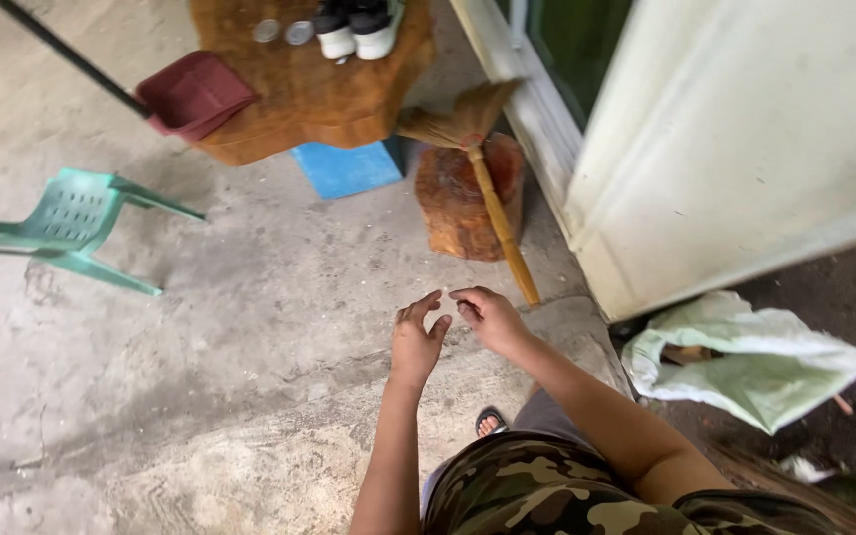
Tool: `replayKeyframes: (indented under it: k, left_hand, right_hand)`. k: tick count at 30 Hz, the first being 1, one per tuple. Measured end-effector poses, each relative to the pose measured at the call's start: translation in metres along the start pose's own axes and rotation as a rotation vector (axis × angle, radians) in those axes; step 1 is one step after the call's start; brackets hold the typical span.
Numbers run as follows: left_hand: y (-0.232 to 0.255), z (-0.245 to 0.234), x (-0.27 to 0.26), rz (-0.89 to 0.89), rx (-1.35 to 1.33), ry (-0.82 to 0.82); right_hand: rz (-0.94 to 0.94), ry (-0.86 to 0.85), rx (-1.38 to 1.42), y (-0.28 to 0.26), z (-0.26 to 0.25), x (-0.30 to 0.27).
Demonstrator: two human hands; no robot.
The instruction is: Sweeping leaves and dirt from a garden area and picking up plastic bottles into a bag.
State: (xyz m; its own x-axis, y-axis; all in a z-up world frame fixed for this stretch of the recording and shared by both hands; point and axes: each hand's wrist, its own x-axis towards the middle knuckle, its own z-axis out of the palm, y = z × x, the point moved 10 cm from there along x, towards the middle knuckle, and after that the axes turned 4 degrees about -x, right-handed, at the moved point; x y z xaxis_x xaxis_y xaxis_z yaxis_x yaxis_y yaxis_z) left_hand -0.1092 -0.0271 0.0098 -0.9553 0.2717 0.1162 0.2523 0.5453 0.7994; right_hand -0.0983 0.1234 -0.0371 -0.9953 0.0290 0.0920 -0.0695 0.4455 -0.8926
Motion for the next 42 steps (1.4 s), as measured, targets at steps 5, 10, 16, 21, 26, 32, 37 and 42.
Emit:
replayKeyframes:
  k: [5, 10, 16, 21, 26, 32, 37, 42]
  left_hand:
    - [-0.051, -0.045, 0.003, -0.157, -0.018, 0.121]
    - [-0.075, -0.07, 0.044, -0.161, -0.034, 0.142]
    - [-0.106, -0.112, 0.127, -0.197, -0.024, 0.168]
    - [-0.115, -0.149, 0.2, -0.212, -0.044, 0.232]
    - [-0.126, -0.179, 0.255, -0.23, -0.045, 0.293]
    - [-0.172, -0.197, 0.347, -0.182, -0.043, 0.238]
    - [-0.22, -0.202, 0.456, -0.139, -0.022, 0.163]
    - [-0.312, -0.192, 0.58, -0.066, 0.023, 0.115]
  right_hand:
    - [-0.05, -0.122, -0.024, -0.05, 0.043, 0.044]
    - [-0.025, -0.184, -0.04, -0.05, 0.07, 0.102]
    - [0.083, -0.339, -0.161, -0.018, 0.099, 0.201]
    - [-0.029, -0.256, -0.149, -0.034, 0.094, 0.301]
    - [0.081, -0.258, -0.153, -0.023, 0.101, 0.356]
    - [0.153, -0.201, -0.127, 0.017, 0.118, 0.42]
    - [0.327, -0.265, -0.183, 0.053, 0.144, 0.495]
    - [0.425, -0.101, -0.273, 0.095, 0.162, 0.584]
